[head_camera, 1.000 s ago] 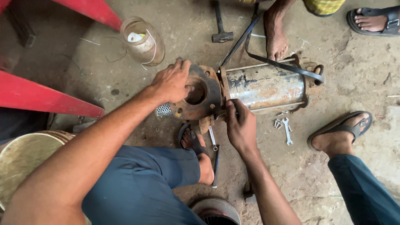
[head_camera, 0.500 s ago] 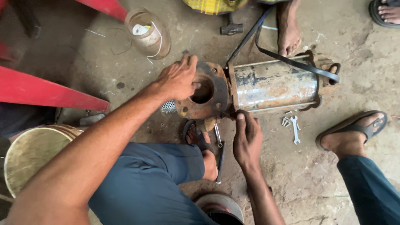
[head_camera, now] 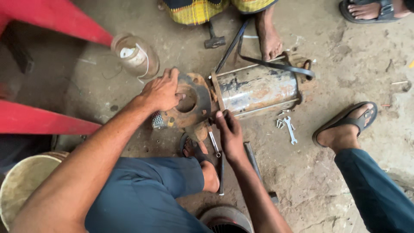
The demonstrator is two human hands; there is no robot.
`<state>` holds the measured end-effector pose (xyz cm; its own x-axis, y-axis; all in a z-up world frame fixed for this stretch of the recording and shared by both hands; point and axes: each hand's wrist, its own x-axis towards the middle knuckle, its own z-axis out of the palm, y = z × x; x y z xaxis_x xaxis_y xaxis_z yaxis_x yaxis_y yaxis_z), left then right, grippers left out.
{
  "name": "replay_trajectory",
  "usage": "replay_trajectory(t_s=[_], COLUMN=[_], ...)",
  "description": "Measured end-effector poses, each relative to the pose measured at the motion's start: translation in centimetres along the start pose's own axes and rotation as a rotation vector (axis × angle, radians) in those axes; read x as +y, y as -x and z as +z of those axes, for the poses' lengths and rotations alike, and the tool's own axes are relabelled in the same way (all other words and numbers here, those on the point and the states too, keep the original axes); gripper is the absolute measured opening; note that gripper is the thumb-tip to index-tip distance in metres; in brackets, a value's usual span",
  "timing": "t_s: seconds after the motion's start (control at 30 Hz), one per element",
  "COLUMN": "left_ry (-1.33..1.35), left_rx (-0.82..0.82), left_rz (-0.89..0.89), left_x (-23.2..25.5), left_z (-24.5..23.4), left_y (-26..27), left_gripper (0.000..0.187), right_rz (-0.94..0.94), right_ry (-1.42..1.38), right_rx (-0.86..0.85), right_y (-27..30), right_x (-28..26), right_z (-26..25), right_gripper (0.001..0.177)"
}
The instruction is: The person uses a wrench and hammer to loosen and remove bolts from a flange on a cylindrical metal machine. They repeatedly strike the wrench with a hammer to break the bolts free, then unscrew them by hand.
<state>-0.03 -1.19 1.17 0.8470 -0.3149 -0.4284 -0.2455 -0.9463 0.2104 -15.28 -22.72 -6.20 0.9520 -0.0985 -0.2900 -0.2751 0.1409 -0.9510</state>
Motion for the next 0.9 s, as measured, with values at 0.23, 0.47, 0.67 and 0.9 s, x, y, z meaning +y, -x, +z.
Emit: replay_trajectory(t_s=[0.23, 0.47, 0.67, 0.9], left_ry=[0.011, 0.039, 0.114, 0.107], left_rx=[0.004, 0.087, 0.108, 0.152], left_rz=[0.014, 0.030, 0.000, 0.011], left_x=[0.1, -1.0, -1.3, -1.8], left_z=[-0.1, 1.4, 2.6, 2.4], left_y=[-0.5, -0.7, -1.2, -1.4], left_gripper=[0.071, 0.069, 0.069, 0.075], right_rz=[-0.068, -0.007, 0.059, 0.618], right_ry=[-0.108, 0.148, 0.623, 0.814], right_rx=[-0.023, -0.016, -0.003, -0.312], right_y=[5.2, 1.9, -1.8, -2.7], right_x=[-1.5, -0.9, -3.2, -6.3], right_z=[-0.1, -2.0, -1.3, 0.1], right_gripper=[0.035, 0.038, 0.051, 0.061])
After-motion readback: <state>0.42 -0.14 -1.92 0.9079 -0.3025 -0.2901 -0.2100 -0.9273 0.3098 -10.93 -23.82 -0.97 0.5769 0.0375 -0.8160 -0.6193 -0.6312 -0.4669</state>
